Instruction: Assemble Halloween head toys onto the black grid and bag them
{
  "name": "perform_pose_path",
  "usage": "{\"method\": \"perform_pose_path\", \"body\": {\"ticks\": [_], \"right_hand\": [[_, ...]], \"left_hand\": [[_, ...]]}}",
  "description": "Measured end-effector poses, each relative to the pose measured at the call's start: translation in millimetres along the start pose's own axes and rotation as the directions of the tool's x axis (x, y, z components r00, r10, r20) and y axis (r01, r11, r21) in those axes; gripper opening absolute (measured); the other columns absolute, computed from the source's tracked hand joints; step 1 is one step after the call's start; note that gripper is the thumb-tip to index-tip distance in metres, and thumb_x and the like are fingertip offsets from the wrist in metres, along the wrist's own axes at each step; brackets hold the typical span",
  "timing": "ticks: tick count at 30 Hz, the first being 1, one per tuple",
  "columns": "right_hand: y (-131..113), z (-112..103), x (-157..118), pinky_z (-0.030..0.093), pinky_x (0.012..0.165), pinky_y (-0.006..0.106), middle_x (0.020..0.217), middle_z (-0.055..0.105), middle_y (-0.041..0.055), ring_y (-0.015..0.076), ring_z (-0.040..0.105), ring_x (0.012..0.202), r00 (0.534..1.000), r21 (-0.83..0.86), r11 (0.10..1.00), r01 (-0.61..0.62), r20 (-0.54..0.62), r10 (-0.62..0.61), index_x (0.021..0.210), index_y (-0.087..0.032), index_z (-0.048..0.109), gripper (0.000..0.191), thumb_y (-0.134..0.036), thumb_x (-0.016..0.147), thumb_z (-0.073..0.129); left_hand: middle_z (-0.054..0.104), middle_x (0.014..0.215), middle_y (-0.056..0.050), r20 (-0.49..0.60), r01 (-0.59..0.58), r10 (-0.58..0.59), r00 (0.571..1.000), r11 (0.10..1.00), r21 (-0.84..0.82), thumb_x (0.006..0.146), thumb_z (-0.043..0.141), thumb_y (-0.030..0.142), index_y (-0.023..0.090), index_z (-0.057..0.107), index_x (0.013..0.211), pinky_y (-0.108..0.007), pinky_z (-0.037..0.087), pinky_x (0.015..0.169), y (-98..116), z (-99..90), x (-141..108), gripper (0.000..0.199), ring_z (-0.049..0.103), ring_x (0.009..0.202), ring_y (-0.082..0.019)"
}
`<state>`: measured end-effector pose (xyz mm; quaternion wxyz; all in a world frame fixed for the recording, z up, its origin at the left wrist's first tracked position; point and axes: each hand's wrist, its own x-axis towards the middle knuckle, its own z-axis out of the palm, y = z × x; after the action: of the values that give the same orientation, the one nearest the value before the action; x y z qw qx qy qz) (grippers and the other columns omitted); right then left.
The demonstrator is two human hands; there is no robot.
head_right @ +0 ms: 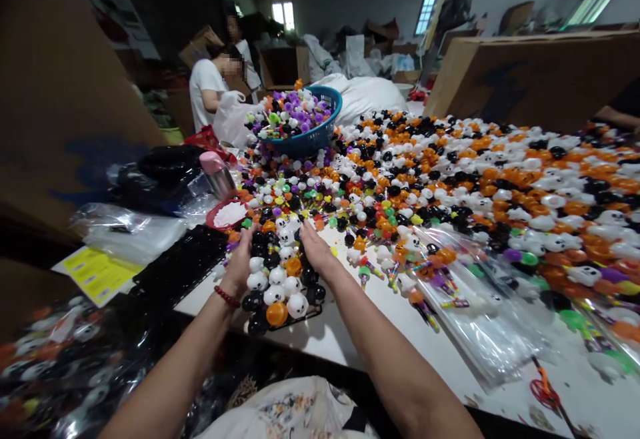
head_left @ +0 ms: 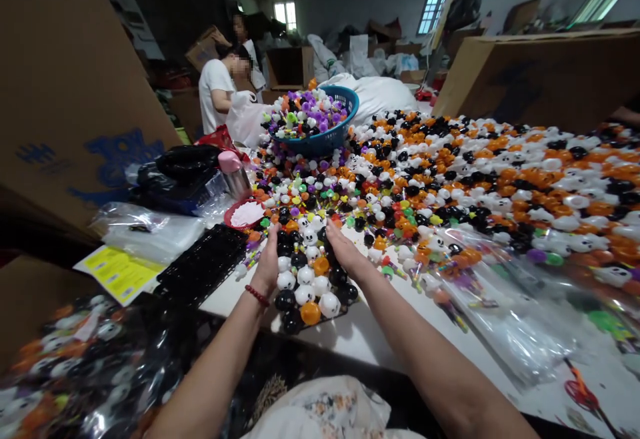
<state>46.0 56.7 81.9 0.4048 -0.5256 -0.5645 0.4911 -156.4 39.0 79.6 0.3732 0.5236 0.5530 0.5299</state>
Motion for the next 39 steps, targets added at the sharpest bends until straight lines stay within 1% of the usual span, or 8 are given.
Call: {"method": "perform_pose_path", "body": {"ticks": [6, 11, 15, 20, 23, 27, 33, 39], "right_hand": [[1, 10, -9, 0.014, 0.123, 0.039, 0.155, 0.037, 0.0041, 0.0224, 0.029, 0.146, 0.999, -0.161, 0.986, 0.047, 0.003, -0.047, 0.15, -0.021, 0.041, 0.078, -0.071, 0.09, 0.038], [-6, 4, -9, 0.015, 0.123, 0.037, 0.156, 0.035, 0.002, 0.0192, 0.027, 0.147, 0.999, -0.018, 0.999, 0.028, 0.023, -0.028, 0.149, -0.022, 0.042, 0.079, -0.073, 0.089, 0.037], [-12, -1, 9, 0.013, 0.123, 0.036, 0.158, 0.03, -0.001, 0.0172, 0.023, 0.148, 0.998, 0.026, 0.998, 0.056, -0.02, -0.056, 0.151, -0.026, 0.039, 0.08, -0.076, 0.088, 0.035], [-12, 8, 29, 0.011, 0.124, 0.036, 0.159, 0.029, 0.0029, 0.0185, 0.023, 0.148, 0.992, -0.162, 0.981, 0.108, 0.086, -0.095, 0.151, -0.022, 0.038, 0.079, -0.072, 0.091, 0.036], [-11, 14, 32, 0.01, 0.124, 0.034, 0.158, 0.031, 0.0056, 0.0195, 0.023, 0.148, 0.99, -0.236, 0.964, 0.118, 0.105, -0.096, 0.149, -0.017, 0.042, 0.079, -0.069, 0.09, 0.042], [-12, 9, 31, 0.016, 0.123, 0.037, 0.156, 0.035, 0.0015, 0.0191, 0.028, 0.147, 0.987, -0.272, 0.95, 0.151, 0.101, -0.128, 0.148, -0.023, 0.043, 0.068, -0.063, 0.094, 0.041], [-23, -5, 16, 0.019, 0.121, 0.04, 0.154, 0.039, 0.0085, 0.0249, 0.031, 0.145, 0.971, -0.359, 0.908, 0.218, -0.014, -0.239, 0.145, -0.021, 0.049, 0.077, -0.068, 0.085, 0.056], [-38, 12, 9, 0.004, 0.12, 0.057, 0.157, 0.032, 0.0144, 0.0326, 0.02, 0.148, 0.966, -0.519, 0.815, 0.258, 0.108, -0.236, 0.144, -0.021, 0.049, 0.086, -0.067, 0.074, 0.07]], "left_hand": [[0.038, 0.155, -0.008, 0.036, 0.029, -0.036, 0.999, 0.986, 0.164, 0.1, 0.025, 0.051, 0.015, 0.042, 0.146, -0.038, 0.019, 0.124, 1, -0.5, -5, 0.061, 0.029, 0.147, -0.019], [0.035, 0.157, -0.006, 0.078, 0.02, -0.033, 0.996, 0.987, 0.159, 0.1, 0.023, 0.053, 0.017, 0.042, 0.146, -0.039, 0.019, 0.124, 2, -8.6, 3, 0.062, 0.028, 0.147, -0.019], [0.028, 0.16, -0.004, 0.202, -0.117, 0.067, 0.977, 0.963, 0.243, 0.099, 0.021, 0.056, 0.018, 0.034, 0.151, -0.038, 0.014, 0.124, 10, -17.7, 19, 0.066, 0.021, 0.149, -0.018], [0.039, 0.155, -0.006, 0.444, -0.335, 0.165, 0.881, 0.88, 0.337, 0.096, 0.029, 0.058, 0.021, 0.046, 0.144, -0.041, 0.017, 0.124, 16, -11.4, 36, 0.063, 0.03, 0.147, -0.021], [0.042, 0.153, -0.009, 0.458, -0.382, 0.212, 0.863, 0.867, 0.32, 0.094, 0.039, 0.057, 0.021, 0.051, 0.141, -0.045, 0.015, 0.124, 13, -3.8, 36, 0.06, 0.033, 0.145, -0.024], [0.038, 0.156, -0.007, 0.473, -0.399, 0.215, 0.854, 0.854, 0.333, 0.096, 0.036, 0.057, 0.021, 0.046, 0.144, -0.044, 0.012, 0.124, 11, -4.8, 36, 0.062, 0.029, 0.147, -0.023], [0.04, 0.155, -0.004, 0.34, -0.33, 0.227, 0.913, 0.901, 0.283, 0.097, 0.031, 0.057, 0.023, 0.044, 0.146, -0.039, 0.018, 0.124, 19, -15.7, 32, 0.061, 0.03, 0.146, -0.021], [0.032, 0.159, -0.003, 0.496, -0.453, 0.252, 0.831, 0.824, 0.341, 0.094, 0.045, 0.046, 0.024, 0.039, 0.149, -0.042, 0.012, 0.124, 22, -16.2, 25, 0.059, 0.018, 0.151, -0.021]]}}
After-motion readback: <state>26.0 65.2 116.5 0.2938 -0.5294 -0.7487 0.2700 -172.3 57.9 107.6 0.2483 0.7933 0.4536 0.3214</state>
